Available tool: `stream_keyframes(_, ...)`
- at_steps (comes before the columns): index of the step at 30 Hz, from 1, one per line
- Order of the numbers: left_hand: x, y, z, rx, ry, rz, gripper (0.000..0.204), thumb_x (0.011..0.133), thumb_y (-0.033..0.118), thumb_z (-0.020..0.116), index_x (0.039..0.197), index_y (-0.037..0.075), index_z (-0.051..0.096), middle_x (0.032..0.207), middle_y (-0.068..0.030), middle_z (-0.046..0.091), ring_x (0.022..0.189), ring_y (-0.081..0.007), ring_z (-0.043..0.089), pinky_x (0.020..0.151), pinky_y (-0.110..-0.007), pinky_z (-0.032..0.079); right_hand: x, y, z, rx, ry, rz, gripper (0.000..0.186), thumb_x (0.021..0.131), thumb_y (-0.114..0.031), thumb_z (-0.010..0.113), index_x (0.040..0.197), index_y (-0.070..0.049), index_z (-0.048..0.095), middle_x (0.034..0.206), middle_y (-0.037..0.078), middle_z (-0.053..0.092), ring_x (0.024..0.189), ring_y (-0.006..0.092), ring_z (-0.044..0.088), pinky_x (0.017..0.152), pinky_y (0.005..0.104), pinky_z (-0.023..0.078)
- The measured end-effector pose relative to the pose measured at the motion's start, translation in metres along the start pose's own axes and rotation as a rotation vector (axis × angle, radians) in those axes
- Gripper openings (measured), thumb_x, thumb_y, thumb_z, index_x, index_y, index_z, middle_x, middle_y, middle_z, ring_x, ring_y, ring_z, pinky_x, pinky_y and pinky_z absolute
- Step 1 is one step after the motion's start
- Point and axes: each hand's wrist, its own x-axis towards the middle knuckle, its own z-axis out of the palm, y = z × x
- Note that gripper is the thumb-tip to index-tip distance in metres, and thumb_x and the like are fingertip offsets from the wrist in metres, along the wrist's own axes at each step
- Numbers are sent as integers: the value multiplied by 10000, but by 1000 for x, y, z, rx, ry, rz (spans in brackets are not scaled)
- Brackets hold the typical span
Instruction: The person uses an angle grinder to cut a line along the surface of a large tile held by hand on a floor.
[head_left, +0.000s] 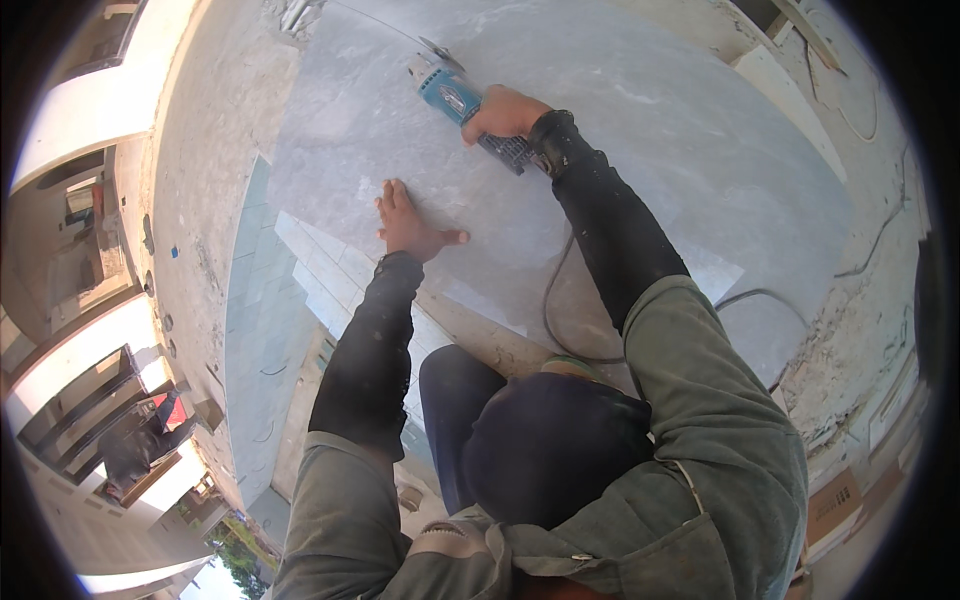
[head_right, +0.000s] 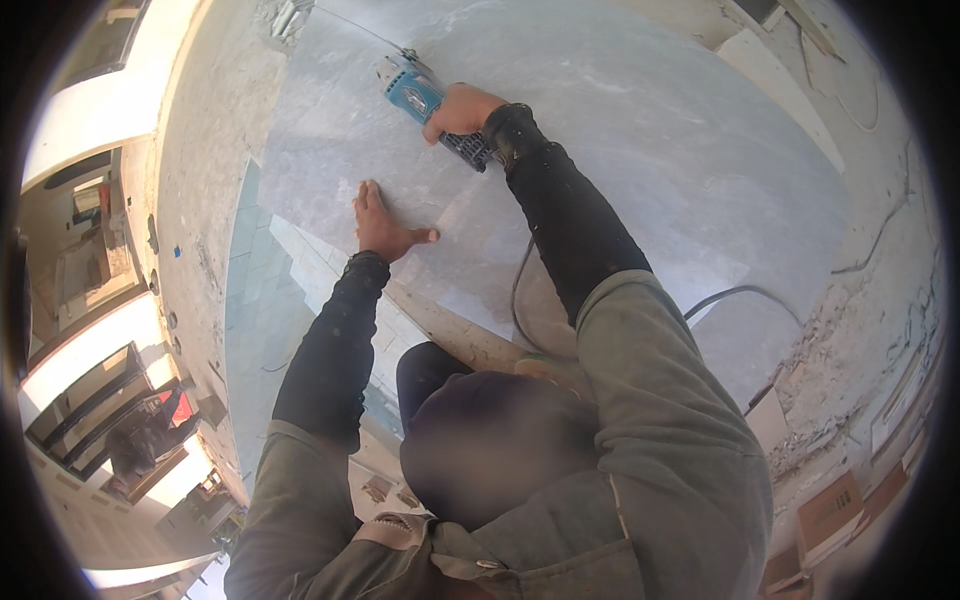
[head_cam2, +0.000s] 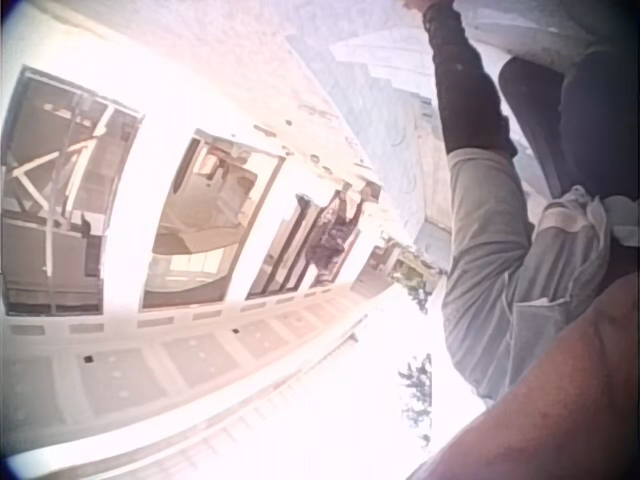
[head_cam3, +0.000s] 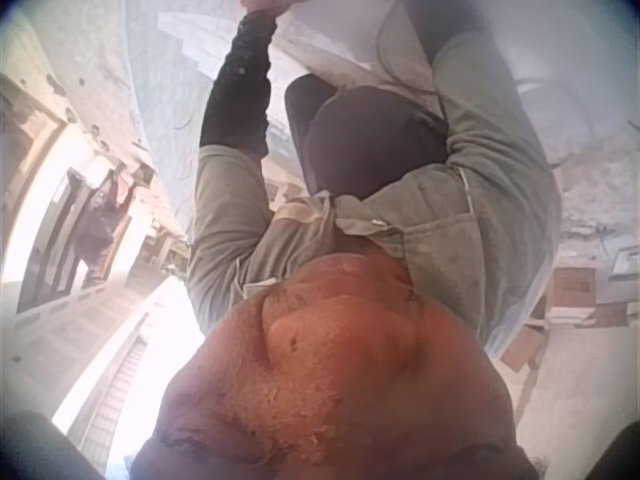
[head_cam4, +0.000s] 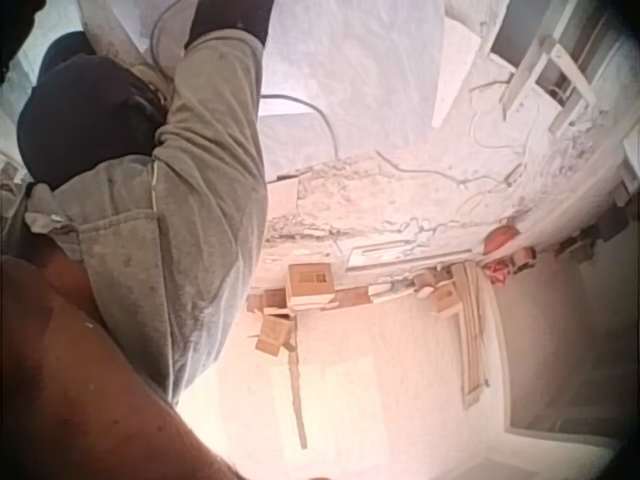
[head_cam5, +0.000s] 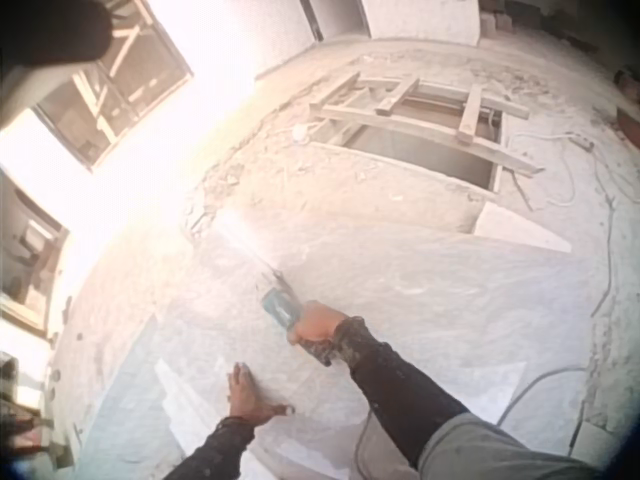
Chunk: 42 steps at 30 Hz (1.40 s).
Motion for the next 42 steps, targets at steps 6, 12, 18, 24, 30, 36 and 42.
stream_keyframes(6,-2,-1,1,17,-2,-13,1613,487,432,1064,1689,-6,82,1786,-190,76,1652,-415,49,1254,-721,168,5,-13,-2,-17,1,-25,635,657,-316,851,1060,160,728,958,253,740,804,336,728,746,422,569)
stream_keyframes(12,0,0,2,18,-7,-7,1622,479,437,1066,1688,-5,78,1785,-191,73,1651,-420,47,1254,-722,173,14,-16,-6,-8,4,3,653,671,-328,842,1084,165,729,968,252,744,803,351,734,732,423,572)
stream_keyframes(18,-1,2,5,20,-4,-10,1631,472,441,1067,1688,-7,75,1784,-195,74,1649,-426,51,1246,-732,182,23,-20,-9,-37,-48,58,605,682,-328,845,1120,76,740,991,215,754,773,326,734,712,430,582)
stream_keyframes(24,-1,-1,3,11,-4,-7,1631,476,440,1067,1689,-5,72,1784,-196,74,1650,-424,46,1245,-735,179,14,-25,-12,-29,-52,15,592,686,-335,851,1031,133,741,916,217,745,727,319,722,672,423,559)
stream_keyframes(30,0,1,1,21,-14,-12,1629,476,446,1064,1688,-9,74,1783,-199,77,1651,-423,48,1246,-730,179,11,-19,-8,-26,-11,4,567,680,-325,845,1010,125,747,910,220,744,732,307,721,676,423,558)
stream_keyframes(36,1,-1,4,63,33,1,1623,446,475,1070,1670,-22,127,1755,-222,133,1629,-430,128,1247,-692,253,6,-3,-2,13,-20,-3,507,671,-295,851,985,91,757,895,199,754,742,310,725,702,427,569)
stream_keyframes(42,1,1,0,27,-8,-2,1606,497,432,1058,1684,-22,76,1782,-206,77,1648,-434,49,1257,-701,187,-8,18,5,4,21,-62,527,667,-285,875,1004,102,756,917,220,762,790,323,744,757,412,579)
